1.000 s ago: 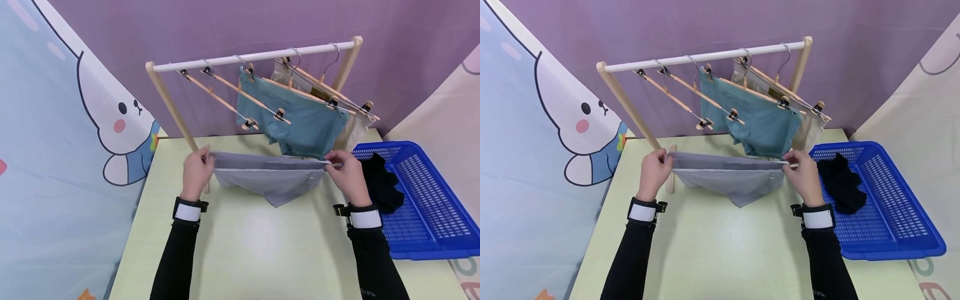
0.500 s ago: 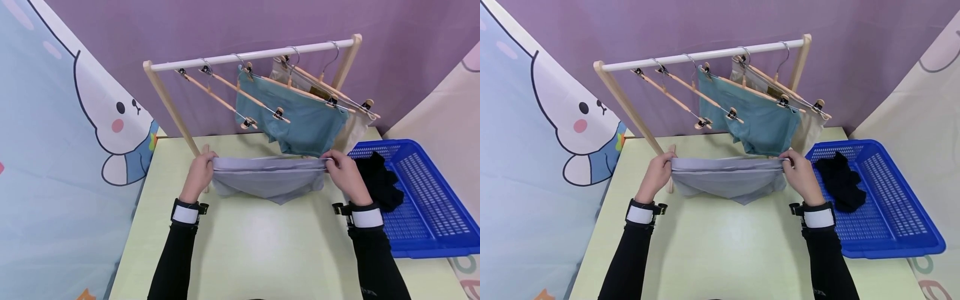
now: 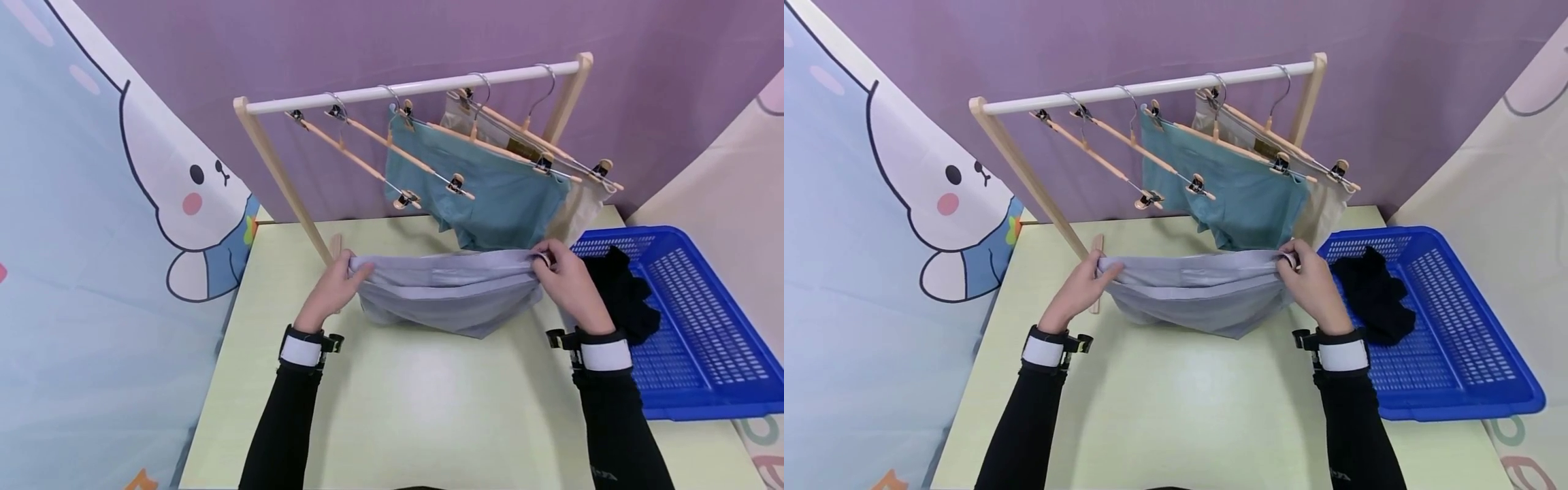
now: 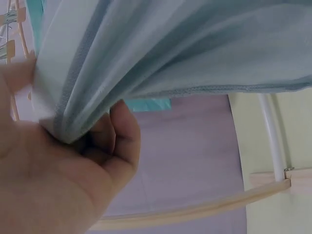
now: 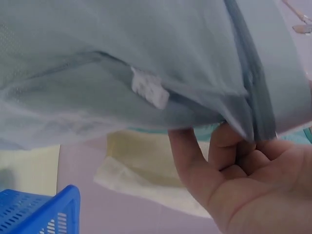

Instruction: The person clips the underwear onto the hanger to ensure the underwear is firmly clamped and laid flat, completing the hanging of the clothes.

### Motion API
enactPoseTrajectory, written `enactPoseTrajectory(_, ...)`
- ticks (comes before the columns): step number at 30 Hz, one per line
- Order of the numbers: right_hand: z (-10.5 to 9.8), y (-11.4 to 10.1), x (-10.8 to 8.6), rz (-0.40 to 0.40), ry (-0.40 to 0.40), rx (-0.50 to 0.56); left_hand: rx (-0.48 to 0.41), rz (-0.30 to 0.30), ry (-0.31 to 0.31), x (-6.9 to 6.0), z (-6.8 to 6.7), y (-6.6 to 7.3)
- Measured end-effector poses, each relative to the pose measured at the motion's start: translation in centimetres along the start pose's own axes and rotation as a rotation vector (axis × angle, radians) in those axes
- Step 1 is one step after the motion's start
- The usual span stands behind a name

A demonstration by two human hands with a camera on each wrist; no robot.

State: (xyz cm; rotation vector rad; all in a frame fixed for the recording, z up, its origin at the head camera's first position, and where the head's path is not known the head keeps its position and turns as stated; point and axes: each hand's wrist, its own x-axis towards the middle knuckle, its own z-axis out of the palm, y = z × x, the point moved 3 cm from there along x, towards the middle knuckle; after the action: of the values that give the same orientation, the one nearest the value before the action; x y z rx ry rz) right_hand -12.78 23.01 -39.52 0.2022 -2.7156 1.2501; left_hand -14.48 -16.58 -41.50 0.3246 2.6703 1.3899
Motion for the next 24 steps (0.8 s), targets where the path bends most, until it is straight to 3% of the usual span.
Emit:
enactPoseTrajectory(3,-0.3,0.3,-0.2,-0.024,-0.008,-0.007,0.062,0.048,0.081,-0.1,-0.5,0.0)
enactPoseTrajectory(6,-0.5,0.6,-0.3,-0.054,-0.005,-0.037,0.188,0.09,0.2,-0.2,-1.1,0.2)
enactPoseTrajectory(9,-0.6,0.9,-0.4,-0.076,-0.012,-0.058,0.339,0.078,0.324,-0.4,-1.7,0.4)
enactPoseTrajectory(12,-0.7,0.9,-0.5,-0.075,-0.021,-0.063,0.448,0.033,0.4,-0.3,-1.8,0.6)
enactPoseTrajectory(16,-1.4,0.7,-0.9,-0.07,-0.02,-0.061,0.445,-0.022,0.387,0.2,-1.6,0.8)
enactPoseTrajectory(21,-3.4,-0.2,-1.8,-0.087,0.02,-0.035,0.282,-0.055,0.298,1.1,-0.9,1.0)
enactPoseTrajectory(24,-4.5,-1.1,-2.6,-0.16,-0.018,-0.054,0.177,-0.072,0.255,2.3,-0.2,1.2)
